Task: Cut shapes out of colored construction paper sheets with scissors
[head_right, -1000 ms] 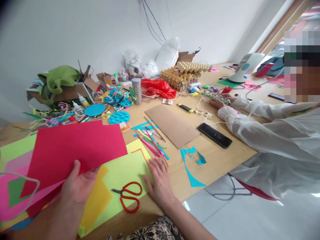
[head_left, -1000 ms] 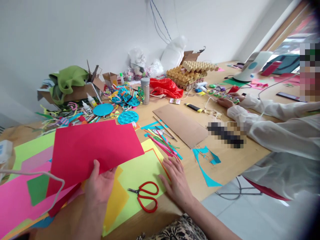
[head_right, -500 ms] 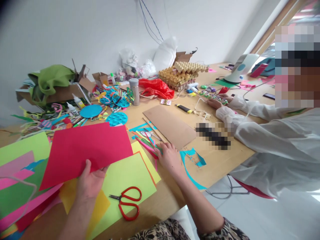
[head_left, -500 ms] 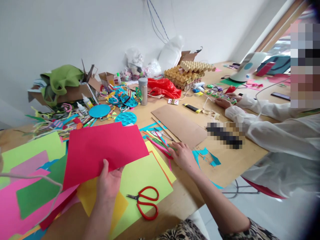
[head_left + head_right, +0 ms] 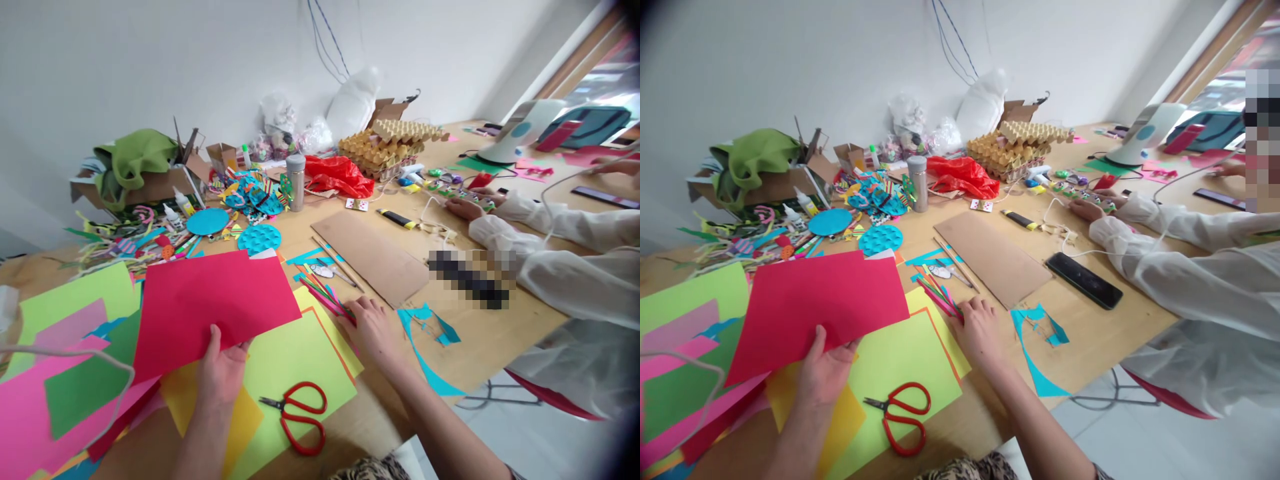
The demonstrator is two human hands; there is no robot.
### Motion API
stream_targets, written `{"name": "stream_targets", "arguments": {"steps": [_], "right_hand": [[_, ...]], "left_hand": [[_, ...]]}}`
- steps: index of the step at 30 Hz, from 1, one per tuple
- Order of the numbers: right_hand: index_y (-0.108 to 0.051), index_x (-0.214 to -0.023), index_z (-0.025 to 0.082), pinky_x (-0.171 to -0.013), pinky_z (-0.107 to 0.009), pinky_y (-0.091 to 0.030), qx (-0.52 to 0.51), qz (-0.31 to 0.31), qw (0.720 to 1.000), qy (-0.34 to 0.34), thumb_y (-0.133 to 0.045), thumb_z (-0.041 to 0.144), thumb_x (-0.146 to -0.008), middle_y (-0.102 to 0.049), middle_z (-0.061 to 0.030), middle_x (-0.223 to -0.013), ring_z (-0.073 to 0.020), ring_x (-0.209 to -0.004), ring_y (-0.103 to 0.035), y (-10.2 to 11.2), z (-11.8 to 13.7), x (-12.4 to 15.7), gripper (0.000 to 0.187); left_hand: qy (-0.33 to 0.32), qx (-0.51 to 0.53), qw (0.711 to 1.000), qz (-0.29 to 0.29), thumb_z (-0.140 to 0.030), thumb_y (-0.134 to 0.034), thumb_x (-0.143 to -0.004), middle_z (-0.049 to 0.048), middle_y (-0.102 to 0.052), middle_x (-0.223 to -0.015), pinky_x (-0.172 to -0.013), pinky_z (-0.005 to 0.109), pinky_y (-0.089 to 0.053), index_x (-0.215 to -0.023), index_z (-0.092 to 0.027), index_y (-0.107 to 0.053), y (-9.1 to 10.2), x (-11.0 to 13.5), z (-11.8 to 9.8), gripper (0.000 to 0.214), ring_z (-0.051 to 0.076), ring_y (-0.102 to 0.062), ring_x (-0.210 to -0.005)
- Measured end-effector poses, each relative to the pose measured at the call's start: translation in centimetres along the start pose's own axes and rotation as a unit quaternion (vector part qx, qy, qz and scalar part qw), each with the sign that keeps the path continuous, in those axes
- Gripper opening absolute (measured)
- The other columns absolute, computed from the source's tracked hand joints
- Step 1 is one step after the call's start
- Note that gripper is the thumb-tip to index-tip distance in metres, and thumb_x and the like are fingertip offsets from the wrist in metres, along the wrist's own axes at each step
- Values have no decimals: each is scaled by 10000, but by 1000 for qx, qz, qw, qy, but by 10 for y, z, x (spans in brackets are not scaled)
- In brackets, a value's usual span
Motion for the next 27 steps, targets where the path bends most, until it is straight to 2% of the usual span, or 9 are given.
{"name": "stream_targets", "arguments": {"steps": [3,6,9,13,20,24,27], "right_hand": [[-680,-999,199,-802,-314,-371,-15,-19,1000,16,-504,384,-903,-640,-90,-969,-238,-967,-543,9,-10,-13,273],[-657,-1045,164,-829,-296,-375,9,-21,999,49,-482,361,-920,-641,-107,-995,-224,-977,-548,18,-14,-43,292],[-629,-1084,159,-835,-274,-379,45,10,993,109,-421,365,-948,-630,-116,-1022,-206,-977,-559,19,-7,-76,322],[-626,-1078,165,-808,-281,-393,73,38,985,149,-459,465,-914,-630,-124,-1029,-228,-977,-570,9,8,-105,380],[-611,-1054,138,-769,-312,-413,110,36,986,119,-404,458,-930,-634,-145,-1023,-257,-959,-579,-6,16,-120,401],[-610,-1040,130,-818,-310,-395,116,29,988,100,-400,364,-944,-623,-151,-1049,-253,-1003,-556,2,15,-123,329],[-605,-1045,116,-834,-313,-385,110,21,991,78,-407,340,-942,-613,-163,-1062,-261,-1035,-541,14,6,-114,317]], "left_hand": [[-6,-4,1000,-7,-381,-524,-874,60,-728,-945,-754,362,-533,-1138,-237,-634,-1,1,-1,320,200,-669,-816],[-7,0,1000,-10,-370,-523,-876,63,-727,-946,-726,345,-540,-1117,-234,-644,-3,2,-1,302,196,-670,-812],[-3,6,1000,-8,-359,-519,-880,71,-727,-932,-720,330,-544,-1083,-208,-658,-4,3,0,289,190,-670,-813],[-13,11,1000,2,-348,-531,-877,73,-723,-944,-743,339,-545,-1074,-198,-659,-3,2,0,279,194,-667,-849],[-9,10,1000,3,-344,-527,-880,59,-722,-933,-770,345,-536,-1095,-205,-649,2,0,1,284,190,-664,-854],[-9,10,1000,-2,-354,-523,-881,65,-721,-950,-772,351,-528,-1098,-202,-647,2,-1,1,293,191,-663,-849],[-14,6,1000,-4,-369,-539,-870,66,-717,-980,-754,350,-527,-1092,-209,-648,3,-1,-1,295,192,-663,-849]]}}
Point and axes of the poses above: each hand's wrist, its own x-axis away from the middle knuckle, its own y-axis out of the back of the hand, z = x × y, the point moved 3 cm from there along -x, towards the middle knuckle
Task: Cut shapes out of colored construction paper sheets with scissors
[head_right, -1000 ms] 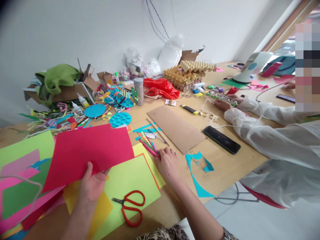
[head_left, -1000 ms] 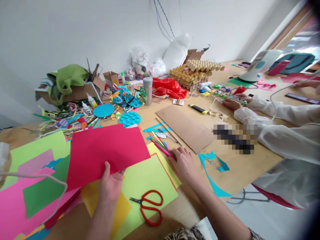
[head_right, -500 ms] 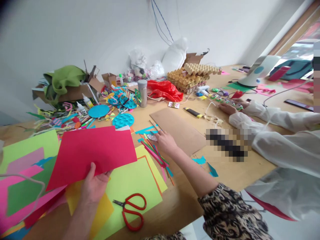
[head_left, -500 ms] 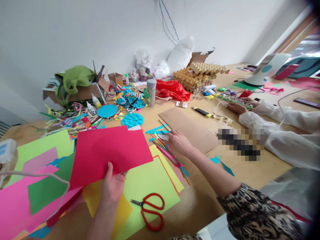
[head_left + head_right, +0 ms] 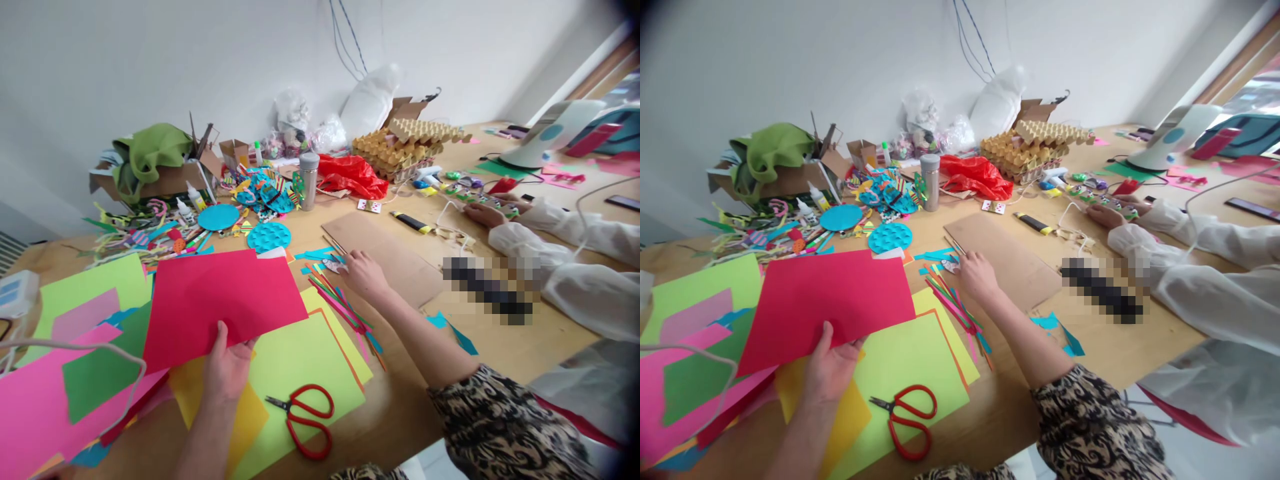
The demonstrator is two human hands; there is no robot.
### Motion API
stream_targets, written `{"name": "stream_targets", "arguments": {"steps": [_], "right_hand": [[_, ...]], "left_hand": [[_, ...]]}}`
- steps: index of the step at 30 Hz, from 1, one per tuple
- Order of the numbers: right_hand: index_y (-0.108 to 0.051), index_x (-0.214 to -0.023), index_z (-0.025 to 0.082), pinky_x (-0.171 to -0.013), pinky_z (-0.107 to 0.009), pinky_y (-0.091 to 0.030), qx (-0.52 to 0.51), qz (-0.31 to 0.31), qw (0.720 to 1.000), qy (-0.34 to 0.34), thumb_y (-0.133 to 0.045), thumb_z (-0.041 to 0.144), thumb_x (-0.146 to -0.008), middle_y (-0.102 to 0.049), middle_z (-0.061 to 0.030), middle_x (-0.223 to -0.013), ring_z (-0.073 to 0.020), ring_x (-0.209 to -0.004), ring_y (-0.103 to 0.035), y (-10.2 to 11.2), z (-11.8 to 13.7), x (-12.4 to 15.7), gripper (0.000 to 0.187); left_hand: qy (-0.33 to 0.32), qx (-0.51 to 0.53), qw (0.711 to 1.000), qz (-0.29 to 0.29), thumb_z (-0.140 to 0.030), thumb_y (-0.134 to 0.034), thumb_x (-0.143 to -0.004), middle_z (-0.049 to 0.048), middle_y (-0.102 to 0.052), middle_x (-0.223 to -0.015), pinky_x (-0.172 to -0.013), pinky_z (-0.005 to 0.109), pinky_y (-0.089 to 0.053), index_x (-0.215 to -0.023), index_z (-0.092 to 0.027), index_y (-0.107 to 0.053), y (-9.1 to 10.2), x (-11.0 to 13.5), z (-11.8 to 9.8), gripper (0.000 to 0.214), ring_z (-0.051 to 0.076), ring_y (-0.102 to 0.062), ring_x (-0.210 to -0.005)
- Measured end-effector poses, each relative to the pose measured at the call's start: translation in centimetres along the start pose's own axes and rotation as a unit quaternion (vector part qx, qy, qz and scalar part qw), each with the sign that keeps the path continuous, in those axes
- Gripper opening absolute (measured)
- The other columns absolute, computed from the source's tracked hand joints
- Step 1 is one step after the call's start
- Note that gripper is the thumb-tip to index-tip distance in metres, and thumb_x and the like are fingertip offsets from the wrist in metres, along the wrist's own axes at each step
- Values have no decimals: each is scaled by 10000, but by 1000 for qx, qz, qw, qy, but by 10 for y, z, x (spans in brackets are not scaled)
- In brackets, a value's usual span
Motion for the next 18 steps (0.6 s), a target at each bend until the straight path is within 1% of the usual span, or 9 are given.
{"name": "stream_targets", "arguments": {"steps": [2,4,6,8,10,13,15,18], "right_hand": [[-608,-1029,124,-795,-304,-397,-11,8,1000,-12,-408,394,-939,-630,-148,-1017,-250,-987,-569,4,-5,15,348],[-614,-991,135,-747,-291,-409,-22,28,999,-13,-460,475,-903,-651,-123,-963,-234,-915,-600,5,-6,35,384],[-615,-948,130,-721,-285,-412,-32,47,998,-10,-512,542,-855,-661,-113,-920,-231,-873,-613,3,-2,55,435],[-605,-921,124,-739,-292,-408,-42,56,998,5,-506,561,-851,-661,-115,-905,-235,-876,-610,0,8,72,454],[-595,-919,121,-780,-299,-395,-45,53,998,9,-479,515,-884,-656,-120,-915,-237,-903,-600,-2,17,82,413],[-592,-906,120,-791,-293,-378,-39,46,998,-18,-456,347,-923,-657,-121,-907,-227,-901,-600,-2,25,86,265],[-596,-884,121,-754,-288,-376,-37,44,998,-39,-441,252,-921,-660,-122,-881,-221,-864,-609,-2,24,84,206],[-598,-862,120,-712,-289,-374,-35,40,997,-62,-424,204,-916,-659,-124,-840,-222,-817,-615,-4,14,81,200]], "left_hand": [[-3,0,1000,3,-372,-550,-862,66,-714,-998,-744,348,-527,-1088,-213,-650,0,0,-1,294,191,-663,-847],[0,0,1000,7,-370,-546,-865,68,-715,-994,-735,346,-530,-1081,-207,-653,0,0,0,291,193,-663,-847],[4,2,1000,9,-367,-537,-871,70,-718,-980,-728,338,-535,-1076,-202,-656,0,0,1,289,193,-662,-856],[3,2,1000,17,-362,-536,-872,70,-718,-980,-729,333,-538,-1080,-204,-655,-1,0,2,287,193,-660,-867],[-2,-1,1000,25,-359,-539,-871,70,-717,-983,-731,332,-541,-1082,-204,-655,-1,0,2,286,193,-659,-869],[-17,-7,999,32,-356,-542,-870,71,-713,-996,-731,341,-545,-1090,-209,-652,-1,-1,1,286,196,-657,-869],[-25,-12,999,37,-354,-546,-868,70,-708,-1010,-729,344,-546,-1100,-215,-647,0,-2,1,289,199,-655,-876],[-26,-14,999,41,-350,-545,-869,74,-702,-1022,-736,345,-545,-1101,-217,-647,1,-3,1,287,200,-653,-881]]}}
Point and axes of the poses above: each hand's wrist, its own x-axis away from the middle knuckle, its own y-axis out of the back of the hand, z = x × y, the point moved 3 cm from there along -x, towards the middle knuckle
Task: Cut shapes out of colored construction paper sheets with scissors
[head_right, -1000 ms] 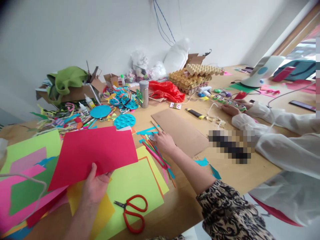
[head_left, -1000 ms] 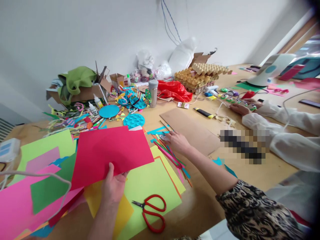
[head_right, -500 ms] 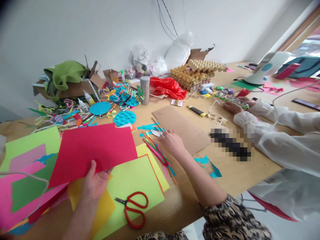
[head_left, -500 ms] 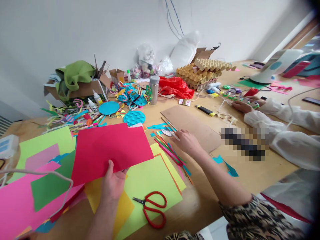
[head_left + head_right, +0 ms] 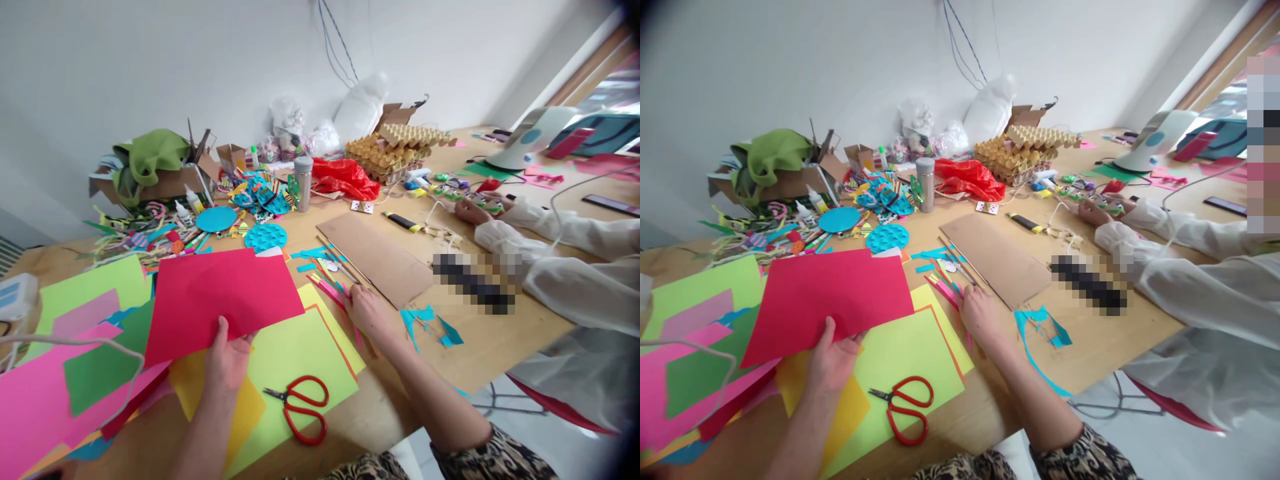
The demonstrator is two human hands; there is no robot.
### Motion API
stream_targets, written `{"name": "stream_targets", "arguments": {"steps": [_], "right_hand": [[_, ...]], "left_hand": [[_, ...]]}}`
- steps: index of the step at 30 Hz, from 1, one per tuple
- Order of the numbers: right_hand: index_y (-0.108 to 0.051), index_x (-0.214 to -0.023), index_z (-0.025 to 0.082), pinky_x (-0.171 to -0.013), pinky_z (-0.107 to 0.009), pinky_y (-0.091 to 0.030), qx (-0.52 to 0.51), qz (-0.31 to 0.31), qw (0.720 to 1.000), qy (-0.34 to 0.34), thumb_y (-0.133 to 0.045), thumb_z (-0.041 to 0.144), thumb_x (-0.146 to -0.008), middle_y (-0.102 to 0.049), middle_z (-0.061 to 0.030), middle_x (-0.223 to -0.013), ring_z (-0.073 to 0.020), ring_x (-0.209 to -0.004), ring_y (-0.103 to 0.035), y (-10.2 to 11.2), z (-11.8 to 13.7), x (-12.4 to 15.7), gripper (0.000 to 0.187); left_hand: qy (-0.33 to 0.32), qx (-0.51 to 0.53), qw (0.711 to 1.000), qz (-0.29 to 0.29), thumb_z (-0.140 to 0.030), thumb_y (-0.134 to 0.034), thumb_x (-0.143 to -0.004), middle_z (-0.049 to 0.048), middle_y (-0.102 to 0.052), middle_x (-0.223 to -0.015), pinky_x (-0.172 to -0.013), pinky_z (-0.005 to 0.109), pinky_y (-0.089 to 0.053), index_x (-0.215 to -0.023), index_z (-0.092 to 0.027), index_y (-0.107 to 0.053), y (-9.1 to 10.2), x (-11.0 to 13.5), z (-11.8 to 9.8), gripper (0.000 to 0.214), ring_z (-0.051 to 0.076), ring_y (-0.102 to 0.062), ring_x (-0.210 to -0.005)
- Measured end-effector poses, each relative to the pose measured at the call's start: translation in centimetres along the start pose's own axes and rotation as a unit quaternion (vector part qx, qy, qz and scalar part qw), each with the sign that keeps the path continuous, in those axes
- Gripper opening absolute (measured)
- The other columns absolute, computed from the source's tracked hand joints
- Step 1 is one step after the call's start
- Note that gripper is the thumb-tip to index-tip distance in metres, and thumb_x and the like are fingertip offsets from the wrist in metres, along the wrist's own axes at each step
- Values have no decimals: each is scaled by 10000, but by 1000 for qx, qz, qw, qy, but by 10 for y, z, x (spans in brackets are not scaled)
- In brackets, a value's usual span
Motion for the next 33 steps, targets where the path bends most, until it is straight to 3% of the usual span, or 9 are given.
{"name": "stream_targets", "arguments": {"steps": [3,9,17,22,25,28,30,31,33], "right_hand": [[-595,-890,124,-734,-292,-379,-2,-8,1000,-14,-410,241,-930,-656,-126,-880,-227,-849,-612,-5,-13,-2,222],[-600,-980,145,-785,-308,-400,-16,-18,1000,-10,-502,502,-869,-619,-127,-969,-254,-952,-573,-17,-26,9,387],[-604,-1039,131,-833,-335,-405,-33,-86,996,-17,-479,340,-910,-602,-136,-976,-257,-986,-549,-18,-29,17,275],[-619,-1034,138,-799,-349,-444,-213,-165,963,-19,-465,401,-905,-641,-121,-972,-238,-897,-588,-7,-27,34,331],[-647,-965,148,-713,-338,-486,-429,-63,901,-10,-481,519,-871,-679,-96,-865,-220,-792,-629,-7,-14,42,418],[-651,-982,129,-730,-359,-523,-647,75,759,-16,-497,638,-814,-696,-129,-899,-226,-817,-661,-13,9,46,558],[-648,-999,119,-725,-365,-537,-730,140,669,-29,-510,668,-789,-698,-147,-911,-218,-795,-673,-16,24,47,603],[-650,-988,123,-704,-355,-541,-747,162,644,-29,-526,664,-782,-700,-143,-899,-209,-766,-675,-16,31,47,592],[-653,-965,147,-658,-328,-540,-758,173,628,-23,-588,618,-765,-706,-114,-881,-195,-724,-674,-13,42,45,516]], "left_hand": [[0,2,1000,-1,-352,-554,-863,82,-699,-1022,-745,342,-542,-1090,-214,-652,0,0,1,283,200,-653,-880],[5,2,1000,-2,-353,-568,-854,88,-703,-993,-751,341,-540,-1088,-193,-652,-1,1,1,296,202,-655,-871],[4,5,1000,3,-347,-602,-834,81,-709,-994,-774,352,-532,-1084,-203,-650,-4,3,-1,294,202,-663,-871],[8,14,1000,7,-346,-572,-853,77,-717,-1002,-774,349,-538,-1111,-211,-640,-6,3,0,299,199,-670,-877],[49,26,998,5,-302,-528,-883,75,-728,-980,-786,363,-543,-1149,-202,-625,-10,7,2,300,204,-677,-887],[107,34,994,-5,-271,-509,-893,84,-735,-963,-821,383,-540,-1159,-181,-622,-12,12,3,303,213,-687,-884],[131,30,991,-3,-255,-517,-888,91,-734,-978,-838,386,-537,-1148,-167,-627,-13,15,5,295,219,-688,-898],[135,23,991,-2,-246,-532,-880,94,-732,-988,-840,387,-538,-1140,-163,-630,-13,16,6,289,223,-688,-905],[138,-7,990,2,-244,-587,-847,106,-726,-1003,-833,392,-543,-1120,-150,-637,-13,18,8,293,239,-684,-924]]}}
Point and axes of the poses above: each hand's wrist, its own x-axis away from the middle knuckle, its own y-axis out of the back of the hand, z = x × y, the point moved 3 cm from there along -x, towards the middle knuckle
